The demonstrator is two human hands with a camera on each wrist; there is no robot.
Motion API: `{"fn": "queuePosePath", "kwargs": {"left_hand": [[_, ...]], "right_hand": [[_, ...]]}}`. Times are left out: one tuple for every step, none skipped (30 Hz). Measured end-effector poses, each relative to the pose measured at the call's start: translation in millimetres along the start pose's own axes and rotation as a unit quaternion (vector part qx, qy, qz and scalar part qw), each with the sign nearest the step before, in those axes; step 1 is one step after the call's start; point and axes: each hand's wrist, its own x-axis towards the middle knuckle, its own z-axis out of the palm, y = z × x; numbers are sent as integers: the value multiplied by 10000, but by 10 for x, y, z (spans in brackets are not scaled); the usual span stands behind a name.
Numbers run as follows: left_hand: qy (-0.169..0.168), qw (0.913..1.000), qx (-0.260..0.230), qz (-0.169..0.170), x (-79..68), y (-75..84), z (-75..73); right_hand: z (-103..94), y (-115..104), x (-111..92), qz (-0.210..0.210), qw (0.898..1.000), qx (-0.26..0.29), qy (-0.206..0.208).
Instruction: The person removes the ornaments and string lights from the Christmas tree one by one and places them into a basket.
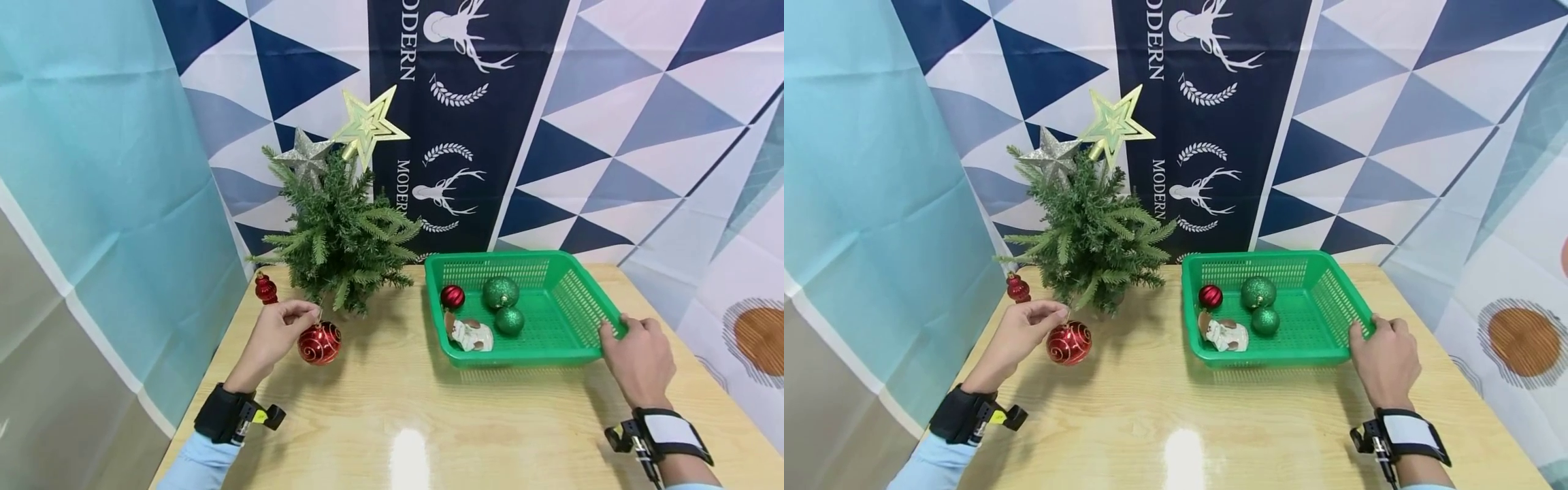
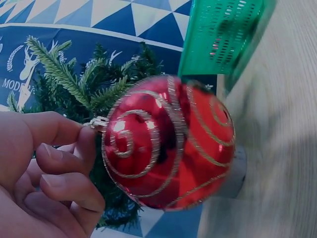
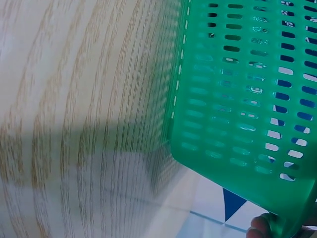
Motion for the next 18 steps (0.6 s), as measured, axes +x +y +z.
{"fn": "queuePosePath", "kwargs": {"left_hand": [[-15, 10000, 6, -28, 0, 3, 0], [-31, 10000, -10, -62, 0, 8, 0], [-46, 10000, -31, -82, 0, 15, 4], [-49, 9999, -43, -93, -4, 20, 3], [-48, 9999, -53, -98, -6, 28, 4], [-53, 9999, -84, -116, -8, 39, 4], [-59, 9997, -132, -171, -5, 47, 6], [-59, 9995, -172, -246, -4, 56, 9], [-70, 9991, -246, -337, -2, 63, 13], [-77, 9985, -317, -449, 1, 69, 18], [-83, 9975, -398, -575, 2, 79, 23], [-97, 9965, -470, -685, 2, 89, 28], [-101, 9953, -548, -786, 1, 97, 33], [-113, 9942, -637, -859, 1, 102, 39], [-120, 9933, -709, -902, 0, 107, 44], [-96, 9933, -721, -903, -2, 111, 48], [-59, 9939, -691, -852, -2, 112, 50], [-16, 9951, -634, -758, -4, 112, 50]], "right_hand": [[1, 2, -3, 6, 10000, -4, -3], [2, 4, -3, 6, 10000, -4, -5], [0, 6, 0, -1, 10000, 0, 11], [4, 4, 1, -7, 10000, 10, 22], [4, 2, 5, -13, 10000, 28, 28], [5, 0, 11, -25, 10000, 42, 47], [7, -1, 18, -33, 10000, 52, 58], [6, -5, 24, -40, 10000, 57, 65], [4, -10, 28, -43, 10000, 63, 61], [6, -14, 30, -33, 10000, 57, 51], [8, -18, 31, -27, 10000, 53, 45], [10, -22, 32, -15, 10000, 48, 41], [12, -28, 30, -3, 10000, 50, 29], [15, -34, 29, 14, 10000, 59, 20], [20, -38, 28, 24, 10000, 64, 20], [25, -44, 27, 25, 10000, 71, 22], [32, -51, 27, 12, 10000, 84, 32], [39, -57, 28, -4, 9999, 98, 38]]}}
